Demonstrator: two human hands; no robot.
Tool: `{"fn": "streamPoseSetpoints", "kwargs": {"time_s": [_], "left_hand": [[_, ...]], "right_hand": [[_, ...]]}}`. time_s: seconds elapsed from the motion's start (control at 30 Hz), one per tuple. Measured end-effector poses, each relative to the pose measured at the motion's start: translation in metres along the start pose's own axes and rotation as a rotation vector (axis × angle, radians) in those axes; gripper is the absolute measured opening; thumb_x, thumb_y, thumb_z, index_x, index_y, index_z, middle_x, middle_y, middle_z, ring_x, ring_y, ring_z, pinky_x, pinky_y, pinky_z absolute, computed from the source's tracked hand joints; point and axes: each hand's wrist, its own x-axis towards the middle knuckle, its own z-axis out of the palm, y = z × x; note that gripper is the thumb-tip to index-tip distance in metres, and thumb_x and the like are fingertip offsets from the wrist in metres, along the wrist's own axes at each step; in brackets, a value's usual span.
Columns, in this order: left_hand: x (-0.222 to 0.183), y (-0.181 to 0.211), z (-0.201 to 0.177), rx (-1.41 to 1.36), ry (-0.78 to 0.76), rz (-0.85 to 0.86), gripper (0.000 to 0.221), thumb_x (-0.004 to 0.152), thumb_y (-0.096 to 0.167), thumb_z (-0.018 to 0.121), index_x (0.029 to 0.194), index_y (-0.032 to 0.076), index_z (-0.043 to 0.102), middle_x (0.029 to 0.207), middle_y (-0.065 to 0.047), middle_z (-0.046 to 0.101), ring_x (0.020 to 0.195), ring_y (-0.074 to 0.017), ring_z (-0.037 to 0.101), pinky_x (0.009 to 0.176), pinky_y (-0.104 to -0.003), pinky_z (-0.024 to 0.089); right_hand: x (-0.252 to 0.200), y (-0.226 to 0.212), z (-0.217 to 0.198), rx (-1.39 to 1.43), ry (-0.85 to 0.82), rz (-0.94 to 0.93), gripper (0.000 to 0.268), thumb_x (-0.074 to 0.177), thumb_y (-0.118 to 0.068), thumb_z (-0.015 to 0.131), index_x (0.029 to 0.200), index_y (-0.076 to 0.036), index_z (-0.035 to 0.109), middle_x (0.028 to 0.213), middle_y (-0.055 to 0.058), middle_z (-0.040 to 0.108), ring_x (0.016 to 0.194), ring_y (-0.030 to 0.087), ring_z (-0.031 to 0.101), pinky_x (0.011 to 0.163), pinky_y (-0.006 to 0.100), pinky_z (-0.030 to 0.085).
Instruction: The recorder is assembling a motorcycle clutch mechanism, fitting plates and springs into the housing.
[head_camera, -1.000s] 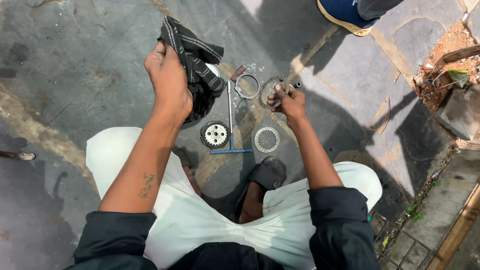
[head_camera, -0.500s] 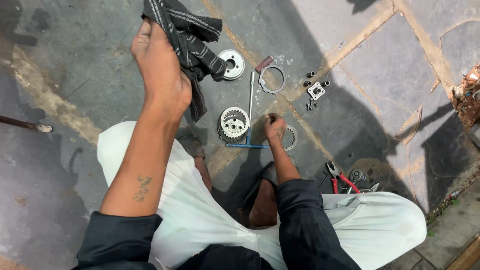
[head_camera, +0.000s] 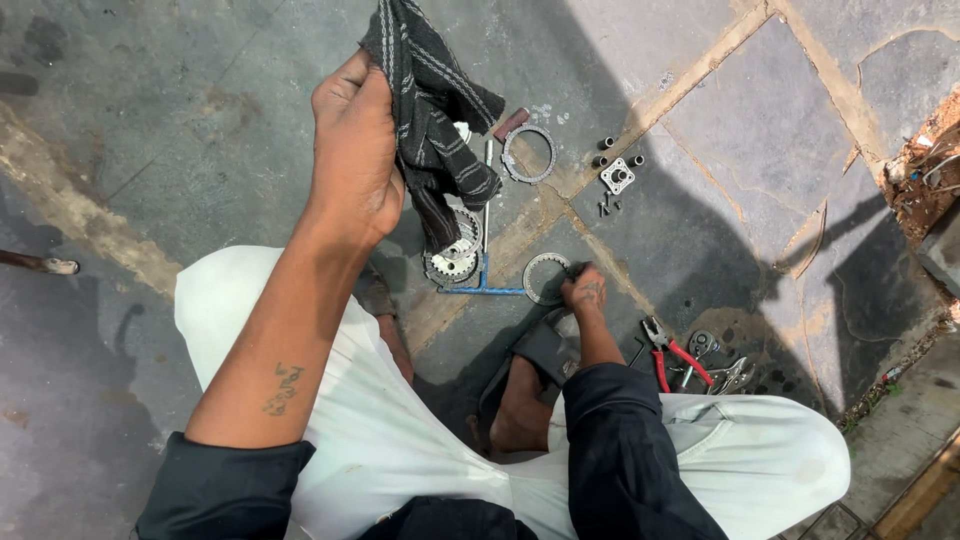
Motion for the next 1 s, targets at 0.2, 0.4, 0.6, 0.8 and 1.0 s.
{"fn": "streamPoseSetpoints", "kwargs": {"time_s": [0.2,0.4,0.6,0.8,1.0], "left_hand": [[-0.001,0.010,0.006,0.058,-0.006,-0.028,0.022,0.108,0.011,0.054,0.108,-0.003,0.071,0.096,-0.007,0.075,0.080,-0.0105,0.071,0.075,-0.026,0.062],[0.002,-0.011,-0.009,0.193,-0.151,0.040,0.021,0.112,0.011,0.059,0.108,-0.004,0.073,0.091,-0.001,0.069,0.075,-0.0032,0.059,0.066,-0.021,0.051],[-0.013,0.001,0.012,0.229,-0.257,-0.020,0.020,0.105,0.013,0.057,0.096,-0.001,0.069,0.077,-0.001,0.070,0.065,-0.0067,0.064,0.057,-0.023,0.052],[-0.007,-0.037,0.002,0.400,-0.301,0.126,0.030,0.110,0.019,0.061,0.090,-0.002,0.068,0.074,0.003,0.062,0.067,-0.0028,0.051,0.057,-0.022,0.044],[-0.006,-0.031,0.020,0.147,-0.291,0.165,0.024,0.108,0.018,0.061,0.099,-0.002,0.070,0.081,0.002,0.066,0.068,-0.0027,0.053,0.059,-0.022,0.045]], "right_hand": [[0.015,-0.012,-0.033,0.236,-0.253,0.161,0.025,0.078,-0.005,0.087,0.101,0.001,0.077,0.095,0.018,0.079,0.081,0.027,0.079,0.067,0.039,0.067],[-0.003,-0.057,-0.088,0.115,-0.277,0.082,0.022,0.082,-0.004,0.084,0.103,0.002,0.078,0.092,0.016,0.079,0.072,0.023,0.076,0.064,0.038,0.064],[-0.042,-0.101,-0.141,-0.134,-0.221,0.005,0.022,0.086,-0.010,0.078,0.108,-0.010,0.080,0.098,0.011,0.078,0.083,0.022,0.075,0.082,0.037,0.060],[-0.062,-0.205,-0.257,0.251,-0.491,-0.540,0.022,0.093,-0.020,0.074,0.108,-0.004,0.076,0.079,0.009,0.073,0.060,0.014,0.065,0.056,0.031,0.057],[-0.219,-0.356,-0.514,-0.330,-0.203,-1.094,0.032,0.104,-0.025,0.061,0.123,-0.001,0.072,0.095,0.014,0.076,0.072,0.019,0.074,0.054,0.035,0.059]]}}
